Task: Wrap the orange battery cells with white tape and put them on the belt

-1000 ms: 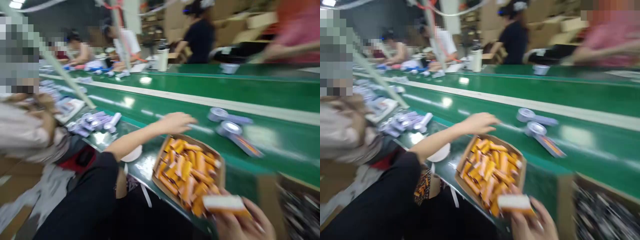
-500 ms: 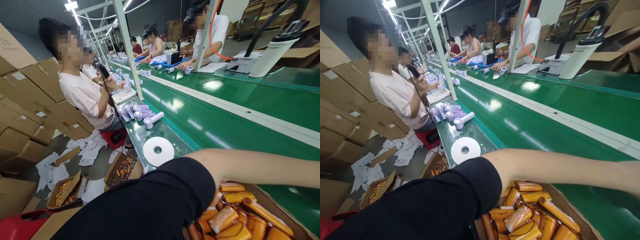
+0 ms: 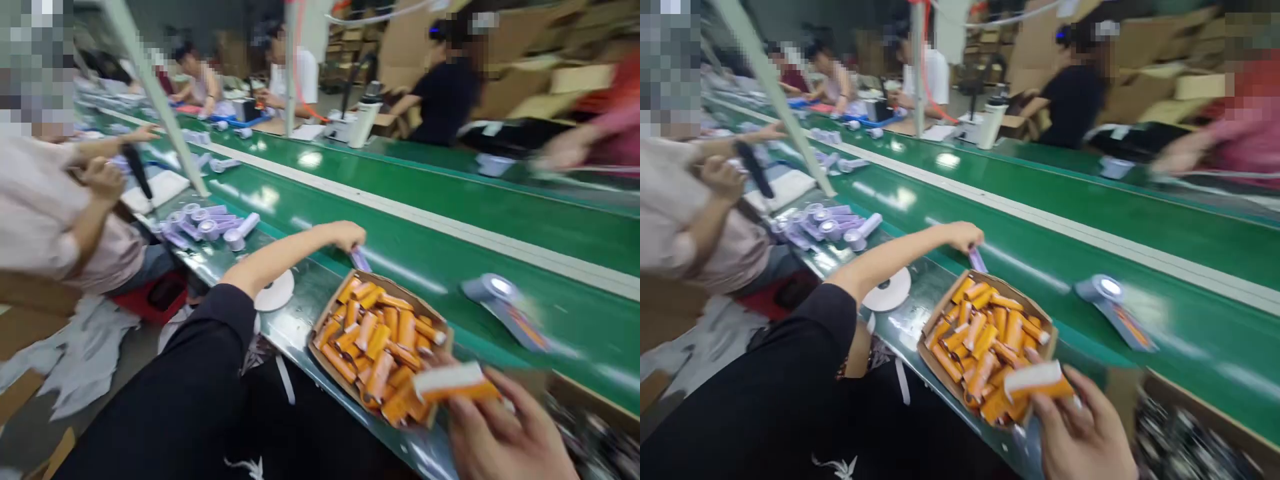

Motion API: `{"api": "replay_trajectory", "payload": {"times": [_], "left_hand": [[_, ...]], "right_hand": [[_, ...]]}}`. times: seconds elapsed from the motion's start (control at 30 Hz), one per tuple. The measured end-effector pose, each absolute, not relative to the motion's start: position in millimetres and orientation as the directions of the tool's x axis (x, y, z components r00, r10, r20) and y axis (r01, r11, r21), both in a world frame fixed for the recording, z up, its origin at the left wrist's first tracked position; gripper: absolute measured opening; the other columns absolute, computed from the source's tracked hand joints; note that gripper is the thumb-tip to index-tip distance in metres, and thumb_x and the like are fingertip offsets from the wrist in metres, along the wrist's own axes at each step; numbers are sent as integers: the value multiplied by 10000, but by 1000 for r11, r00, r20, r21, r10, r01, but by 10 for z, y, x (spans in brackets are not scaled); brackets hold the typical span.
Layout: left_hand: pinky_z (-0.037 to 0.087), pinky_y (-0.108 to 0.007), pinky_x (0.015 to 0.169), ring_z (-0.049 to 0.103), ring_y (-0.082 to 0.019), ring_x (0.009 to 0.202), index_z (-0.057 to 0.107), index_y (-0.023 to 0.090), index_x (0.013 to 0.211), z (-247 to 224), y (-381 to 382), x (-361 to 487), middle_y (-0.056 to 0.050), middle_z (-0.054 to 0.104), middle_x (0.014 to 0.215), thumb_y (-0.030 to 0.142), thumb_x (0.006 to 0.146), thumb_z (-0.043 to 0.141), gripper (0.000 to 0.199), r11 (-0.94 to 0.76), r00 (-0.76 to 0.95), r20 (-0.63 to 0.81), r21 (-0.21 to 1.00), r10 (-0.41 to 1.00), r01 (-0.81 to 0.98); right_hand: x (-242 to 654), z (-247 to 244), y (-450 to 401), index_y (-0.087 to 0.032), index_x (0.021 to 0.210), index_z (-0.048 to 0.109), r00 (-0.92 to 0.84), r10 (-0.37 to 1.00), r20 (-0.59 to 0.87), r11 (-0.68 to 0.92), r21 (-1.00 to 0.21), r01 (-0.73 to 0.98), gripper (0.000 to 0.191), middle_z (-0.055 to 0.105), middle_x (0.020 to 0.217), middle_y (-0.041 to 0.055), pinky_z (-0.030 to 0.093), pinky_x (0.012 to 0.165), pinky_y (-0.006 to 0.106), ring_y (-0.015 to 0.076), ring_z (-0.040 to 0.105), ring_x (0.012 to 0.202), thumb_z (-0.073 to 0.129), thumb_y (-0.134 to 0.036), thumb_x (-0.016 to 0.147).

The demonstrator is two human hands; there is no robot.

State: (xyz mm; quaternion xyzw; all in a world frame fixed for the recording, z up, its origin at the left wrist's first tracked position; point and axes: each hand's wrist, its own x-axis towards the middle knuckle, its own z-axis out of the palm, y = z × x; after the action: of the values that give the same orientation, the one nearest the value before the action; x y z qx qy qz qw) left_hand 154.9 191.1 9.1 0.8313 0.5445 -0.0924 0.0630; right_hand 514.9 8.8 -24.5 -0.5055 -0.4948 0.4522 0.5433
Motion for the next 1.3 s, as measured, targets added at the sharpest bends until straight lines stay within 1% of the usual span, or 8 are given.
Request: {"api": "replay_trajectory", "payload": {"times": [0.1, 0.17, 0.3, 0.4, 0.5, 0.7, 1.0, 1.3], "left_hand": [[516, -294, 848, 745, -246, 979, 872, 245, 893, 55, 2098, 1492, -49, 856, 1080, 268, 730, 805, 178, -409, 430, -230, 132, 873, 903], [493, -264, 831, 740, -219, 967, 873, 254, 931, 20, 2242, 1415, -20, 858, 1112, 323, 748, 782, 216, -408, 444, -238, 185, 864, 894], [462, -248, 789, 724, -194, 951, 849, 258, 1057, -94, 2393, 1312, -17, 851, 1064, 394, 869, 674, 290, -350, 393, -211, 214, 895, 912], [468, -241, 811, 719, -191, 981, 831, 276, 1096, -173, 2402, 1343, -9, 843, 1027, 412, 887, 681, 290, -288, 333, -189, 228, 924, 930], [508, -273, 879, 726, -204, 1013, 821, 259, 1082, -213, 2419, 1416, -24, 835, 1049, 419, 908, 730, 253, -256, 306, -188, 251, 933, 934], [590, -462, 1032, 723, -233, 1104, 747, 182, 1158, -240, 2455, 1531, -84, 765, 1195, 508, 1035, 719, 350, -251, 316, -210, 283, 925, 925], [625, -479, 1033, 717, -248, 1166, 718, 180, 1273, -242, 2478, 1626, -99, 728, 1303, 463, 1058, 709, 356, -222, 299, -203, 332, 932, 917], [606, -504, 1080, 700, -266, 1240, 710, 193, 1315, -275, 2460, 1804, -111, 710, 1372, 461, 1053, 718, 375, -164, 222, -150, 326, 963, 931]], "right_hand": [[4766, 159, 401, -256, 1184, 734, 39, 963, 265, 268, -959, -93, 540, 877, 1112, 113, 737, 893, 478, 332, 865, 1037, 980, -457, 747], [4504, 274, 765, -272, 1215, 730, -89, 942, 322, 317, -946, -64, 487, 868, 1147, 81, 714, 904, 423, 264, 852, 1035, 923, -436, 798], [4043, 241, 1484, -192, 1363, 709, -402, 890, 216, 344, -896, 281, 498, 853, 988, 49, 641, 901, 348, 198, 793, 874, 767, -366, 899], [3741, 167, 1795, -168, 1459, 657, -488, 868, 93, 414, -679, 606, 504, 841, 962, 39, 586, 878, 306, 187, 746, 841, 680, -288, 970], [3560, 113, 1936, -172, 1494, 628, -507, 861, 31, 454, -496, 740, 493, 838, 963, 40, 548, 856, 278, 188, 723, 847, 649, -282, 1014], [3514, -22, 2014, -226, 1503, 634, -543, 838, -62, 497, -327, 804, 473, 846, 1039, 59, 525, 904, 285, 227, 749, 978, 677, -313, 1040], [3424, -6, 2080, -282, 1515, 677, -530, 810, -250, 526, -86, 846, 474, 783, 1376, 170, 558, 1041, 419, 359, 744, 1262, 651, -436, 1068], [3212, 154, 2122, -190, 1216, 820, -508, 772, -383, 537, -37, 843, 338, 804, 1311, 202, 586, 1053, 472, 373, 759, 1219, 800, -396, 949]]}}
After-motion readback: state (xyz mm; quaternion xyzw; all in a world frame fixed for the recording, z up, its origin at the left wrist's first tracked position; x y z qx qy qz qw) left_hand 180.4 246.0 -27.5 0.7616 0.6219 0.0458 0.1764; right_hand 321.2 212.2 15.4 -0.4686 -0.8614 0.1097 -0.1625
